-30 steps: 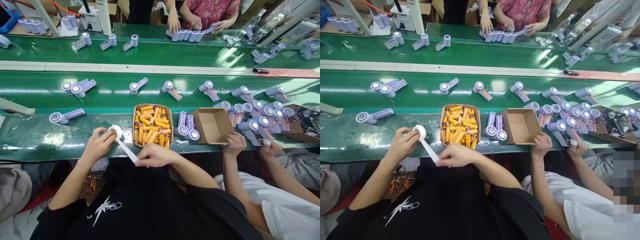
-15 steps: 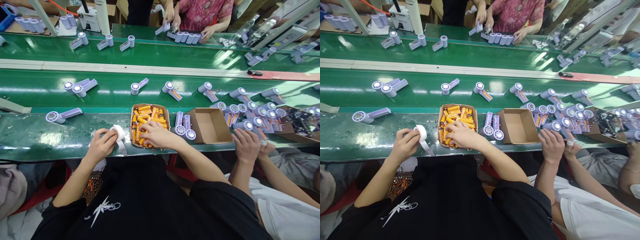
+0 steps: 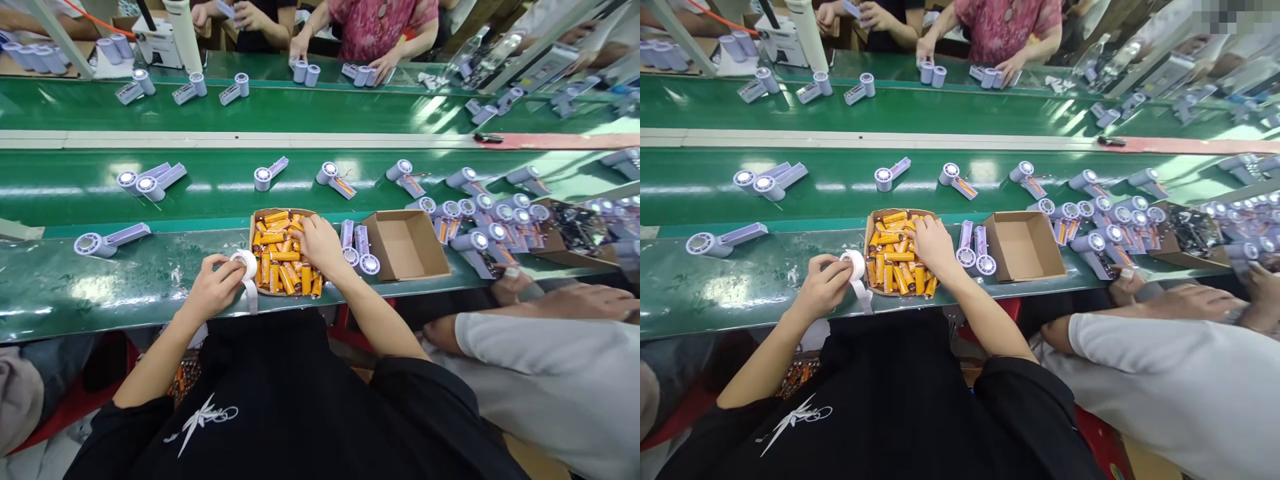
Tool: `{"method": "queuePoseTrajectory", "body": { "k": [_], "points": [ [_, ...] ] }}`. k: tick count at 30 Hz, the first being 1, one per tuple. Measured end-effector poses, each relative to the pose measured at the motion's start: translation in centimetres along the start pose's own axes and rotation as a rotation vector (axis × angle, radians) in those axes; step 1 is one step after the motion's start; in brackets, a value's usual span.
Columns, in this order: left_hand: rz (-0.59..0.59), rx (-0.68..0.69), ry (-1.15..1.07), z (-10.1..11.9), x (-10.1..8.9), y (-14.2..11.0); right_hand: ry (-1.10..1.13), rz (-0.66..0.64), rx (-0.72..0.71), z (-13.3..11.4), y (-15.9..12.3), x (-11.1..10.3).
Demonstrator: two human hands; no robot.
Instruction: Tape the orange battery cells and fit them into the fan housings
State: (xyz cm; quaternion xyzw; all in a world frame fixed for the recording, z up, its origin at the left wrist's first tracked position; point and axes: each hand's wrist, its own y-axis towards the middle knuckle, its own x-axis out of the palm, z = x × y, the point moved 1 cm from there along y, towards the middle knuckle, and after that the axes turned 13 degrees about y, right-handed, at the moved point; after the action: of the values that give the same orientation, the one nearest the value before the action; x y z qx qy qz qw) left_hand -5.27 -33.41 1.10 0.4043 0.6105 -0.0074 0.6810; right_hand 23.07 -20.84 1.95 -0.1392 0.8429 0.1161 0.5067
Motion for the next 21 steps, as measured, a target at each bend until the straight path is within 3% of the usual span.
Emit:
{"method": "queuePoseTrajectory", "body": {
  "k": [4,8,14,18,21],
  "points": [
    [0.017,-0.009,-0.055,0.3,0.6,0.2,0.181,-0.002,0.008,0.7,1.1,-0.6],
    [0.006,-0.009,-0.078,0.4,1.2,0.3,0.323,-0.15,-0.026,0.7,2.0,-1.3],
    [-0.07,-0.04,-0.125,0.1,2.3,-0.1,-0.021,-0.222,-0.193,-2.3,1.6,0.2],
    [-0.101,-0.036,-0.139,0.2,2.8,-0.1,-0.136,-0.23,-0.222,-2.9,1.9,0.7],
    [-0.08,-0.012,-0.117,0.4,3.1,0.3,-0.169,-0.197,-0.182,-2.6,3.7,0.7]
  ]
}}
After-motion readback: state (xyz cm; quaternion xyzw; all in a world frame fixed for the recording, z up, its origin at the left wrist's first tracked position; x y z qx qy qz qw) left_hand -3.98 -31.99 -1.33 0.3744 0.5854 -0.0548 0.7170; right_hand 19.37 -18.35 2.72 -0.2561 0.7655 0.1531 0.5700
